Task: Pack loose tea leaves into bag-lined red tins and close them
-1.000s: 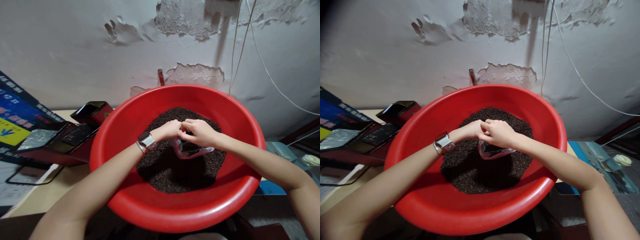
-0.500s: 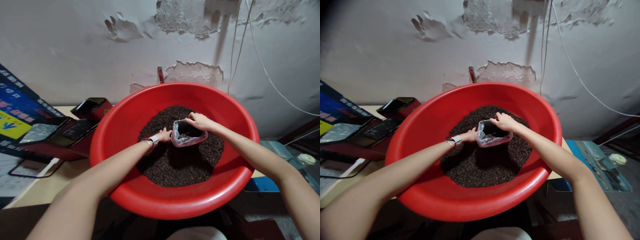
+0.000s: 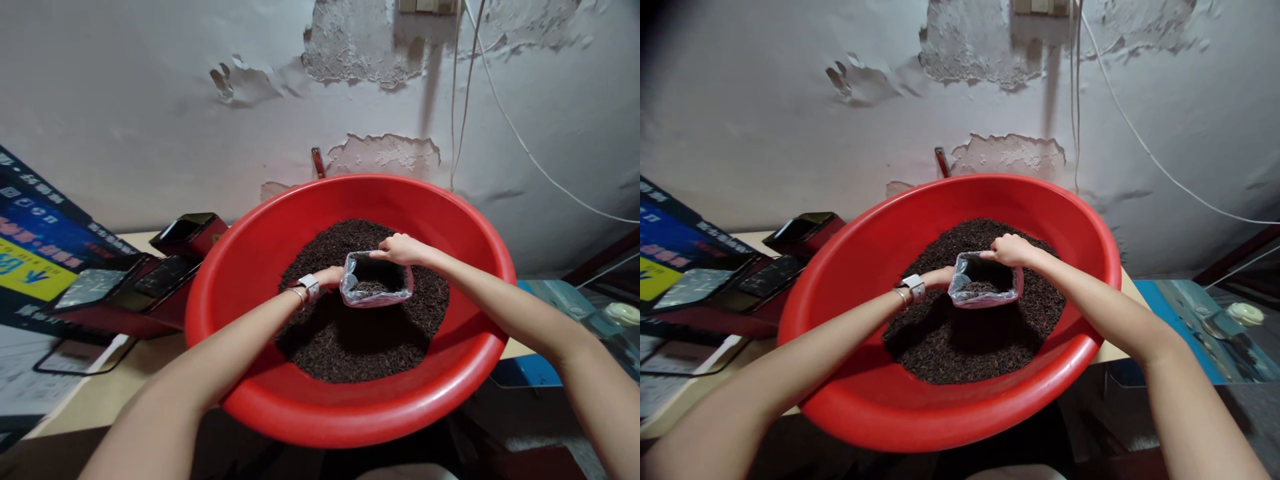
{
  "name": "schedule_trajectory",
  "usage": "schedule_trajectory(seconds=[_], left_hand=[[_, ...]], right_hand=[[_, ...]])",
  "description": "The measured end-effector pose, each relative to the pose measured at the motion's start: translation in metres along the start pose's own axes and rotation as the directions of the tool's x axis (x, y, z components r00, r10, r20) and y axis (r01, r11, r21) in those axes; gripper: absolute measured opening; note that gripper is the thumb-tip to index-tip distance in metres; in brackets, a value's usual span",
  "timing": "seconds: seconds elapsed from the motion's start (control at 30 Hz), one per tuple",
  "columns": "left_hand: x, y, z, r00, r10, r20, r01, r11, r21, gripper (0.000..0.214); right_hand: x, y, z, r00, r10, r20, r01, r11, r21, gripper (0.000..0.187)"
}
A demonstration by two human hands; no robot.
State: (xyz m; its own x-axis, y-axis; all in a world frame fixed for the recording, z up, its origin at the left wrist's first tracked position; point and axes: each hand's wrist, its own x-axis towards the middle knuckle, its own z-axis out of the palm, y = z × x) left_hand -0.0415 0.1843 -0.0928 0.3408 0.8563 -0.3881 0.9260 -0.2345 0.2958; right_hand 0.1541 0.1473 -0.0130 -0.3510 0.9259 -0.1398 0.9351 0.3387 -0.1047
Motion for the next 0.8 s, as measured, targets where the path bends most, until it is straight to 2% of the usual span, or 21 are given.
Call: schedule_trajectory(seconds=[0.07, 0.17, 0.23, 0.3, 0.33, 0.4, 0.47, 0.5, 0.6, 0.67, 0.73, 0.8], left_hand=[[-0.003, 0.001, -0.027, 0.988, 0.018, -0.152, -0.015, 1.000, 0.024, 0.029], [-0.014, -0.003, -0.068, 0.918, 0.023, -0.396, -0.013, 1.000, 0.028, 0.034], [-0.026, -0.001, -0.085, 0.865, 0.081, -0.495, -0.128, 0.990, -0.061, 0.032], [-0.040, 0.009, -0.088, 0.853, 0.201, -0.482, -0.292, 0.949, -0.120, 0.035], [-0.047, 0.016, -0.086, 0.850, 0.286, -0.441, -0.371, 0.921, -0.117, 0.036], [-0.060, 0.032, -0.077, 0.818, 0.454, -0.353, -0.506, 0.860, -0.068, 0.038], [-0.068, 0.044, -0.069, 0.787, 0.547, -0.286, -0.580, 0.814, -0.041, 0.039], [-0.069, 0.047, -0.068, 0.785, 0.551, -0.282, -0.584, 0.810, -0.043, 0.039], [-0.061, 0.042, -0.070, 0.812, 0.435, -0.391, -0.490, 0.870, -0.049, 0.038], [-0.046, 0.028, -0.072, 0.828, 0.313, -0.465, -0.354, 0.935, -0.001, 0.037], [-0.027, 0.010, -0.067, 0.884, 0.189, -0.428, -0.163, 0.982, 0.097, 0.037], [-0.010, -0.009, -0.053, 0.967, 0.043, -0.253, 0.012, 0.977, 0.214, 0.042]], right_hand=[[0.000, 0.000, 0.001, 0.999, 0.035, -0.012, -0.035, 0.999, 0.023, 0.070], [0.004, 0.001, 0.008, 0.994, 0.097, -0.043, -0.095, 0.994, 0.054, 0.066], [0.007, 0.001, 0.012, 0.991, 0.123, -0.051, -0.119, 0.991, 0.064, 0.064], [0.009, 0.000, 0.015, 0.989, 0.139, -0.042, -0.135, 0.988, 0.068, 0.064], [0.009, 0.000, 0.016, 0.989, 0.142, -0.033, -0.140, 0.988, 0.072, 0.065], [0.009, -0.001, 0.016, 0.990, 0.141, -0.020, -0.139, 0.987, 0.081, 0.066], [0.009, -0.002, 0.015, 0.991, 0.135, -0.014, -0.133, 0.987, 0.087, 0.065], [0.008, -0.002, 0.015, 0.991, 0.132, -0.014, -0.130, 0.988, 0.088, 0.065], [0.008, -0.002, 0.015, 0.991, 0.130, -0.022, -0.128, 0.989, 0.081, 0.063], [0.008, -0.002, 0.015, 0.992, 0.124, -0.029, -0.122, 0.990, 0.076, 0.062], [0.008, -0.002, 0.016, 0.992, 0.121, -0.033, -0.118, 0.990, 0.072, 0.062], [0.008, -0.001, 0.016, 0.992, 0.118, -0.034, -0.115, 0.991, 0.070, 0.062]])
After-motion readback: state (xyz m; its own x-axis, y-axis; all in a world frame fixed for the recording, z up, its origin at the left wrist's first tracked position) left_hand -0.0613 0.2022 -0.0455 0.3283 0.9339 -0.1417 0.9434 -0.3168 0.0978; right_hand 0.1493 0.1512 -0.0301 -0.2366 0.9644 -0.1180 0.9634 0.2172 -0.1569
